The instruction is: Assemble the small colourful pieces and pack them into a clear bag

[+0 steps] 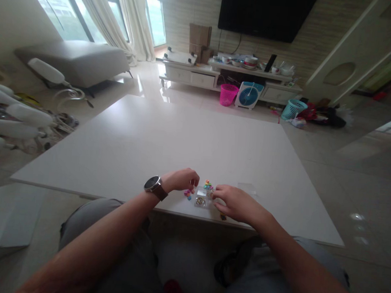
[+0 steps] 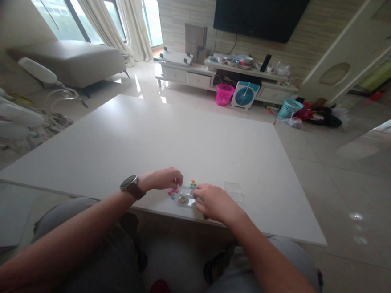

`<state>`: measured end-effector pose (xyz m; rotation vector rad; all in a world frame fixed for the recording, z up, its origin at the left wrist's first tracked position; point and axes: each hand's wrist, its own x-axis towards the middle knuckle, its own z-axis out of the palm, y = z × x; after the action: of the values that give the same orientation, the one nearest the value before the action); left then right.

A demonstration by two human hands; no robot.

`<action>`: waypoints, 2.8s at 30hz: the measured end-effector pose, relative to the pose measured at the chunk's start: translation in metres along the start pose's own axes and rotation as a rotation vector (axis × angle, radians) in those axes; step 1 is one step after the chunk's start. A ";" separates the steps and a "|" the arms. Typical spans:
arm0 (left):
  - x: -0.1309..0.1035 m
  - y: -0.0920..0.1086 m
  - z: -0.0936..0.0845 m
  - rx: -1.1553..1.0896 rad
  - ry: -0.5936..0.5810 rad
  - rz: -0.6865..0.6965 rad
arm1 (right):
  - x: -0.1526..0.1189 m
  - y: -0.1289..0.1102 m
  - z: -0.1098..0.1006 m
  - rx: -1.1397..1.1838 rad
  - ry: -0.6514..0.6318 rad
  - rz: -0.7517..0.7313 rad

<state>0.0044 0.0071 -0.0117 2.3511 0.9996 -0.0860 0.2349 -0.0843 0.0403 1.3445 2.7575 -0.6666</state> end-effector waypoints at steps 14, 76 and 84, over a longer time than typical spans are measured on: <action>-0.002 -0.005 0.002 0.003 0.009 -0.016 | 0.010 0.002 0.001 0.009 -0.003 0.040; -0.025 0.010 -0.007 0.166 0.174 -0.056 | 0.030 0.007 0.026 -0.094 0.053 -0.027; -0.010 0.007 0.006 0.143 0.129 -0.048 | 0.020 0.004 0.014 -0.080 0.119 -0.014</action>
<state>0.0029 -0.0068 -0.0105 2.4891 1.1461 -0.0248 0.2230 -0.0726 0.0229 1.3935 2.8539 -0.4861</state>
